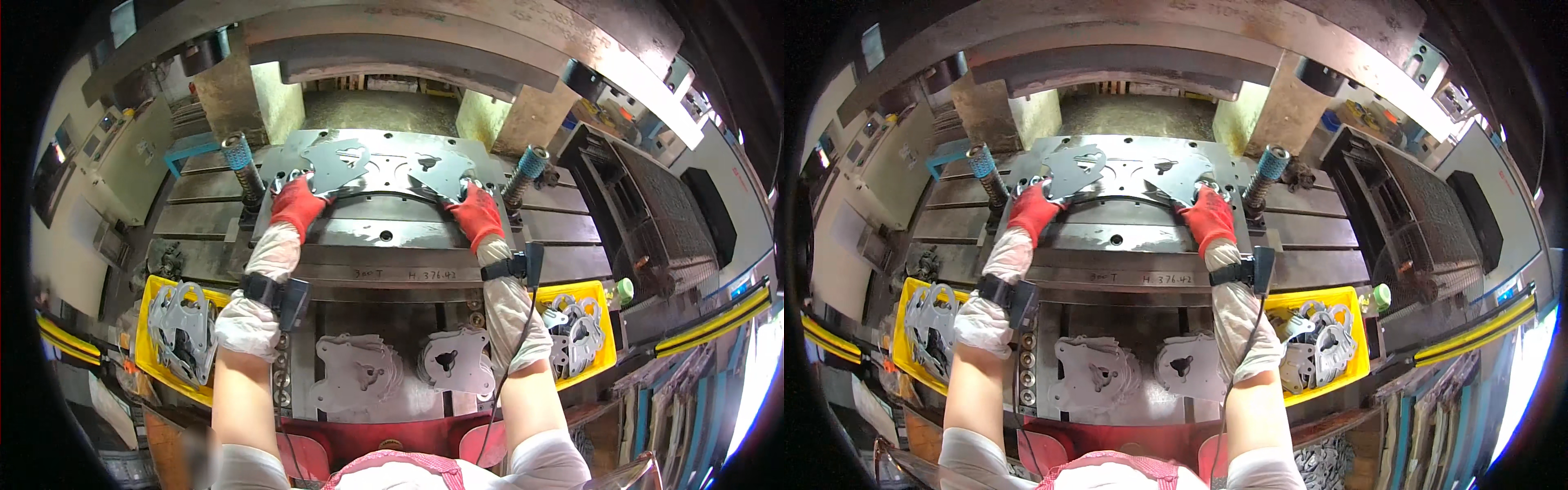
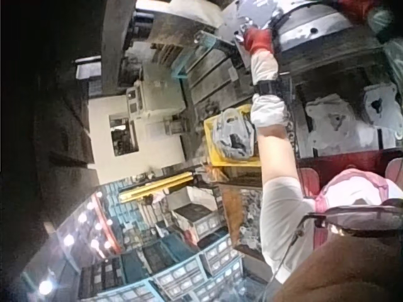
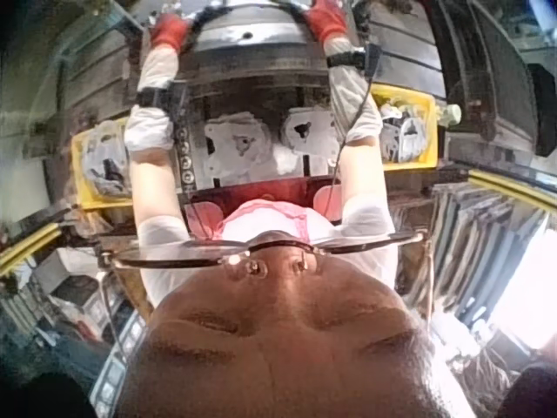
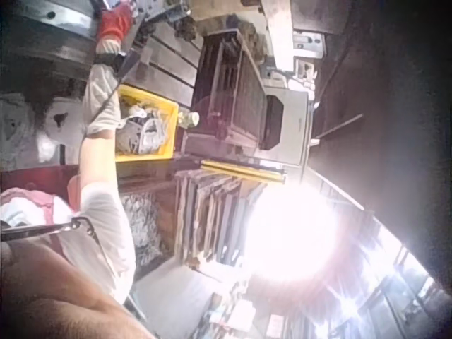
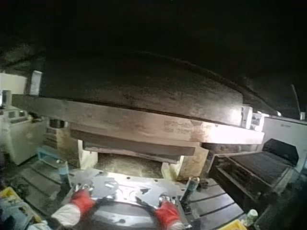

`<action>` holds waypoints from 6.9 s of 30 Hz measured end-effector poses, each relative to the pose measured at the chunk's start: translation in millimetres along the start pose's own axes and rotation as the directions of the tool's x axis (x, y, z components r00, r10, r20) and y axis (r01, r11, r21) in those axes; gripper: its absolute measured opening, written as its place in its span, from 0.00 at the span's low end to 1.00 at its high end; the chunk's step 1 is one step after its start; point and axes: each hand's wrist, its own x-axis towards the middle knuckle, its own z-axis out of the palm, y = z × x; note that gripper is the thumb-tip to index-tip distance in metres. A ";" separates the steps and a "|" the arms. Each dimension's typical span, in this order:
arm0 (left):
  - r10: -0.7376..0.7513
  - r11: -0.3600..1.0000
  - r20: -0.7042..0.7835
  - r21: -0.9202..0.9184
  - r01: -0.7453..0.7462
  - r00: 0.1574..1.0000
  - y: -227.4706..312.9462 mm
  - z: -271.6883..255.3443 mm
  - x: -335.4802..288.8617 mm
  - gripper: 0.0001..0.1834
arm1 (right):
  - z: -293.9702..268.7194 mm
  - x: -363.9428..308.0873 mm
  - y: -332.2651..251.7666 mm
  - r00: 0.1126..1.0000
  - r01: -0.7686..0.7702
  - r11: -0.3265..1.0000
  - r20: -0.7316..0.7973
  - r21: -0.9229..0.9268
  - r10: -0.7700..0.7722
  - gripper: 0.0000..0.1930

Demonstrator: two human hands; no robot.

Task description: Operating a stamping press to form metal components and sorting them into bins.

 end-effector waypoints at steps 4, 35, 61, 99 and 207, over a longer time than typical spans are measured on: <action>-0.081 0.994 0.047 0.081 0.077 0.996 -1.7 -1.6 3.7 0.37 | -11.4 1.9 1.9 0.988 0.098 0.994 0.128 -0.043 -0.092 0.29; 0.376 0.927 -0.021 0.014 -0.376 0.926 -42.8 -2.7 -17.7 0.42 | -64.5 -253.1 42.2 0.982 0.171 0.965 -0.113 0.198 -0.151 0.34; 0.370 0.889 -0.095 0.324 -0.323 0.924 -16.9 10.2 -11.5 0.25 | -67.1 -354.0 88.5 0.921 -0.283 0.873 -0.140 0.399 0.362 0.18; 0.482 0.364 0.381 0.732 -0.576 0.789 -8.2 13.6 11.6 0.23 | -67.4 -379.1 135.5 0.783 -0.446 0.771 -0.220 0.454 0.582 0.19; -0.471 0.825 -0.386 -0.510 0.242 0.793 -270.2 56.4 -525.0 0.20 | -113.0 -419.4 153.3 0.655 -0.275 0.288 -0.041 0.917 0.755 0.19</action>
